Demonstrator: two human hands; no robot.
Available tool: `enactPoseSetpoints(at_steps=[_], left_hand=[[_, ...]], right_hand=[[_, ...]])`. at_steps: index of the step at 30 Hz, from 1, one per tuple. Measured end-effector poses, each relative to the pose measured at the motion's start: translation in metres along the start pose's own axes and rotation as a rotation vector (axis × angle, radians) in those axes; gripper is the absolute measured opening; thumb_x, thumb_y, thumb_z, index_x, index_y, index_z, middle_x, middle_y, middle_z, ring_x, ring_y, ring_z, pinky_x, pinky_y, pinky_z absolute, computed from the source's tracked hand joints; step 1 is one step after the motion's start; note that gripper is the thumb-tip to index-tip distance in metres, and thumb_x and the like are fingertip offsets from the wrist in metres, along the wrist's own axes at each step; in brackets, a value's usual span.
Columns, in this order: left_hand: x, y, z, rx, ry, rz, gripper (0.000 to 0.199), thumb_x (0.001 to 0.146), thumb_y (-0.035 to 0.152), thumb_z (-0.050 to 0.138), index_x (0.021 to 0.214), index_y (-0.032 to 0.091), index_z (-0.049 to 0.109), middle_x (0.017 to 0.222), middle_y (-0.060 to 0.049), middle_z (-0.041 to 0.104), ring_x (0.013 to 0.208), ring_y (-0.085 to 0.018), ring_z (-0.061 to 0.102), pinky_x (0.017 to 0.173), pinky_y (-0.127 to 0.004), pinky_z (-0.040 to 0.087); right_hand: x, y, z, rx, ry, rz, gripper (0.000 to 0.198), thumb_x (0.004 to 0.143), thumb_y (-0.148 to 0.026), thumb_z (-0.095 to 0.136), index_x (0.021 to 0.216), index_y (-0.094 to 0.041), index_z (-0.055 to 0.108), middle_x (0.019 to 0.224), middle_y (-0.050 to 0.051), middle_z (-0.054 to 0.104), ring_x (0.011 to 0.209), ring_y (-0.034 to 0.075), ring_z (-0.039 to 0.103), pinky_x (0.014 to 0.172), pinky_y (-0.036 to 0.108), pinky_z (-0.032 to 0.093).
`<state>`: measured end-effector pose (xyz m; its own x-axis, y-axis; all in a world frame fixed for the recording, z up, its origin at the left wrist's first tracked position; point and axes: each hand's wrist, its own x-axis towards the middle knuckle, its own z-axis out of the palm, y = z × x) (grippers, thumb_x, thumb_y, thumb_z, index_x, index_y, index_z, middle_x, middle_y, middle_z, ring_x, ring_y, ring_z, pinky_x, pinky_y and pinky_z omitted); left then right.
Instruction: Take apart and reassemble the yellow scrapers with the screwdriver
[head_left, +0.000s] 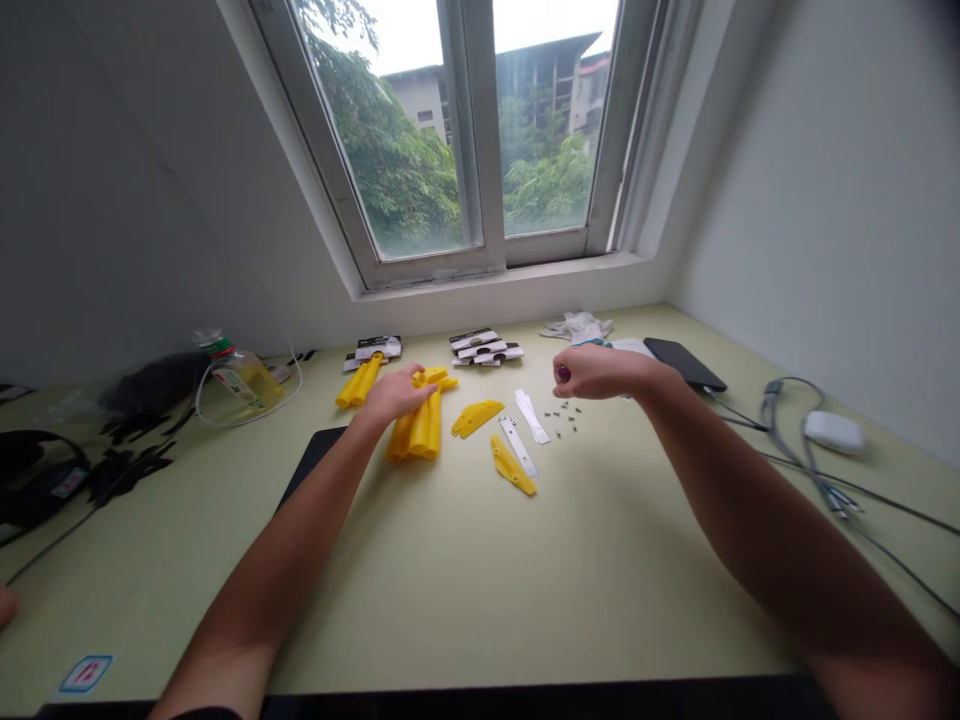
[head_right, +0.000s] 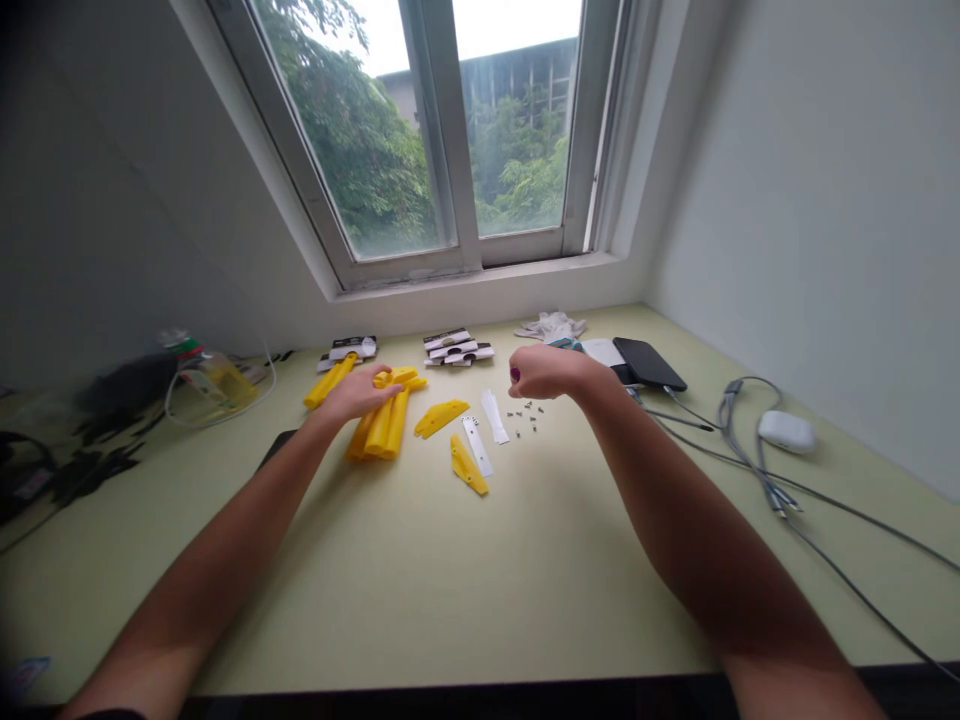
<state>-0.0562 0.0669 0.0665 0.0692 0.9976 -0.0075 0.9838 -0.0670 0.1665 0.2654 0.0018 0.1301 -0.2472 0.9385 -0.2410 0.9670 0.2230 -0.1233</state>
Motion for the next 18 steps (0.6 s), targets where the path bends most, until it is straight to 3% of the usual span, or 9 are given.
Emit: enactPoseSetpoints(at_steps=[7,18], left_hand=[[-0.008,0.000,-0.003,-0.007,-0.006,0.029,0.060,0.082,0.063,0.050,0.130,0.027,0.057,0.119,-0.008,0.068,0.108,-0.028,0.061,0.084,-0.031,0.046],[0.006,0.010,0.008,0.135,-0.033,0.094,0.052,0.086,0.055,0.048,0.128,0.026,0.061,0.118,-0.010,0.067,0.108,-0.028,0.062,0.087,-0.032,0.046]], right_hand=[[-0.002,0.005,-0.004,0.047,-0.009,-0.004,0.020,0.080,-0.033,0.059,0.085,-0.015,0.066,0.081,0.010,0.067,0.064,0.017,0.056,0.050,0.027,0.033],[-0.001,0.011,-0.004,0.126,0.002,0.005,0.021,0.077,-0.034,0.066,0.087,-0.016,0.066,0.086,0.007,0.068,0.067,0.015,0.059,0.051,0.025,0.037]])
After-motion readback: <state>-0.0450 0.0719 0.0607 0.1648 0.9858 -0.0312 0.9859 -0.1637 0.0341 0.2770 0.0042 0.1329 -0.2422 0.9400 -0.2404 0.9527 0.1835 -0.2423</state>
